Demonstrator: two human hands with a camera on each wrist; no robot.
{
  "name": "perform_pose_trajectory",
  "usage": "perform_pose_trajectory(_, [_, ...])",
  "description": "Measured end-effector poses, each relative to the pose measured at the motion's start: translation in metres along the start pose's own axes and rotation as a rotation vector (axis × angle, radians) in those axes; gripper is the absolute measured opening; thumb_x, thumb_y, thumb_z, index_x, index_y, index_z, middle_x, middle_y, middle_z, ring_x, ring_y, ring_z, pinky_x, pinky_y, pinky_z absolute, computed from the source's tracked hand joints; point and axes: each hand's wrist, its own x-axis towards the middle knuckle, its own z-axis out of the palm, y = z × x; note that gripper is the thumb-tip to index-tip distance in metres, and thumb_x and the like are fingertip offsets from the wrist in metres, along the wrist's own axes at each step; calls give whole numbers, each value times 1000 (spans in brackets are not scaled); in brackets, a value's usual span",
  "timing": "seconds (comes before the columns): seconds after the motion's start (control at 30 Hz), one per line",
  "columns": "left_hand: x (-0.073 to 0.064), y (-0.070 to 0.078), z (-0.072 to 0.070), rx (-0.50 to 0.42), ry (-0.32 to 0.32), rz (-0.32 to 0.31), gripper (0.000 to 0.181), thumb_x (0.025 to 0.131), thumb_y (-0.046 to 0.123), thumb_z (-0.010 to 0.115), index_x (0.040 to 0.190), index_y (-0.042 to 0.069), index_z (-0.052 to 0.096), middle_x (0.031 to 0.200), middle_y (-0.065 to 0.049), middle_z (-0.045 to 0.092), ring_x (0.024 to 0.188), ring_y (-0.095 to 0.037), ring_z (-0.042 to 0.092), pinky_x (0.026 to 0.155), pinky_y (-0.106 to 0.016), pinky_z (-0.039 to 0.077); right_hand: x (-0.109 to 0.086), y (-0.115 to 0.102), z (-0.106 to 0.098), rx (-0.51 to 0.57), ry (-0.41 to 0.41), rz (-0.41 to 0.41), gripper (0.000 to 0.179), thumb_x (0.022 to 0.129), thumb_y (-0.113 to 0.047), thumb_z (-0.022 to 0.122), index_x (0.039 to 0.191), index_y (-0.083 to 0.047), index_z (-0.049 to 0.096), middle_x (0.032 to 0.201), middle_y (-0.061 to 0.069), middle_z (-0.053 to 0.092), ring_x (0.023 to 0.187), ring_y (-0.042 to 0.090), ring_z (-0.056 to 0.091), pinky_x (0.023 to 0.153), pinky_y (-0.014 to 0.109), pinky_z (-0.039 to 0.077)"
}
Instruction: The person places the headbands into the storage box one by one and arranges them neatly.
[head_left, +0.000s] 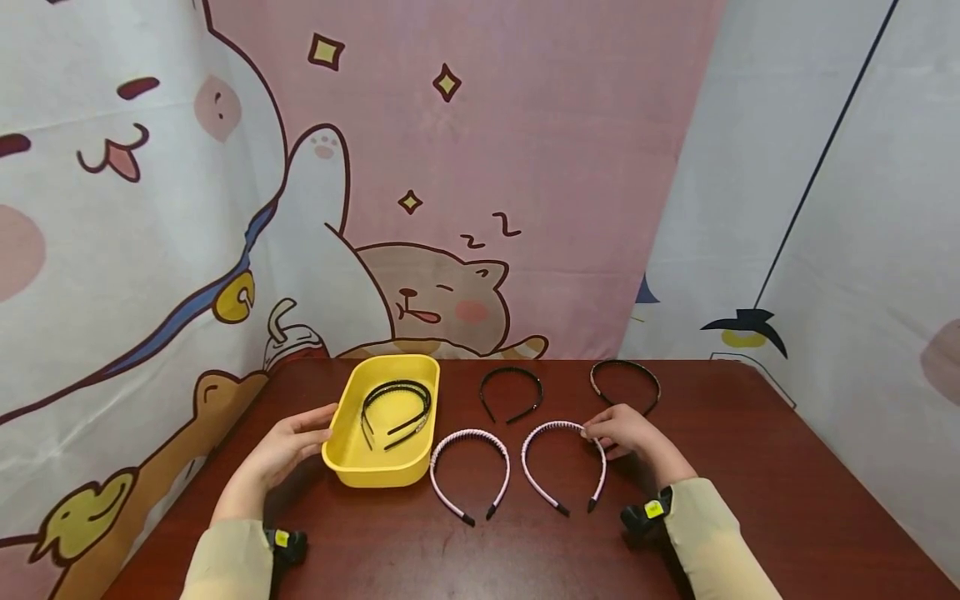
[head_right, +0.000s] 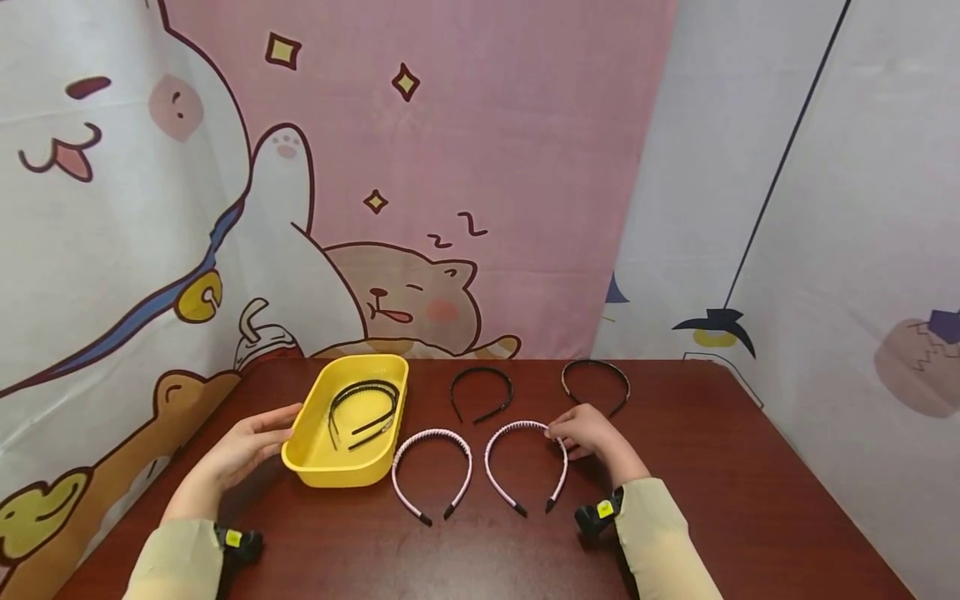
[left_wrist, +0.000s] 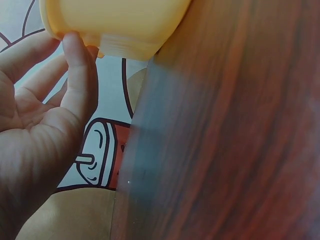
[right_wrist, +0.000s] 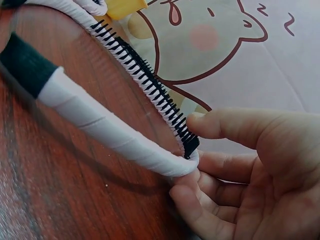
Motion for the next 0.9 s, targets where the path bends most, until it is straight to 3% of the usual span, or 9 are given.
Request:
perform_pose_trajectory(0.47, [0, -2, 0, -16, 10, -7, 59, 96, 5, 57, 148, -5, 31, 149, -30, 31, 122, -28, 53, 94, -33, 49, -2, -1, -1, 48, -54, -16, 30, 88, -13, 69, 110, 7, 68, 78, 5, 67, 63, 12, 58, 56, 34, 56])
perform_pose_trajectory(0.9, [2, -2, -1, -12, 10, 2, 60, 96, 5, 58, 148, -5, 32, 148, -30, 32, 120, -26, 55, 92, -32, 50, -2, -5, -4, 77, -27, -19, 30, 87, -12, 69, 109, 8, 67, 76, 6, 60, 65, 13, 55, 55, 32, 56])
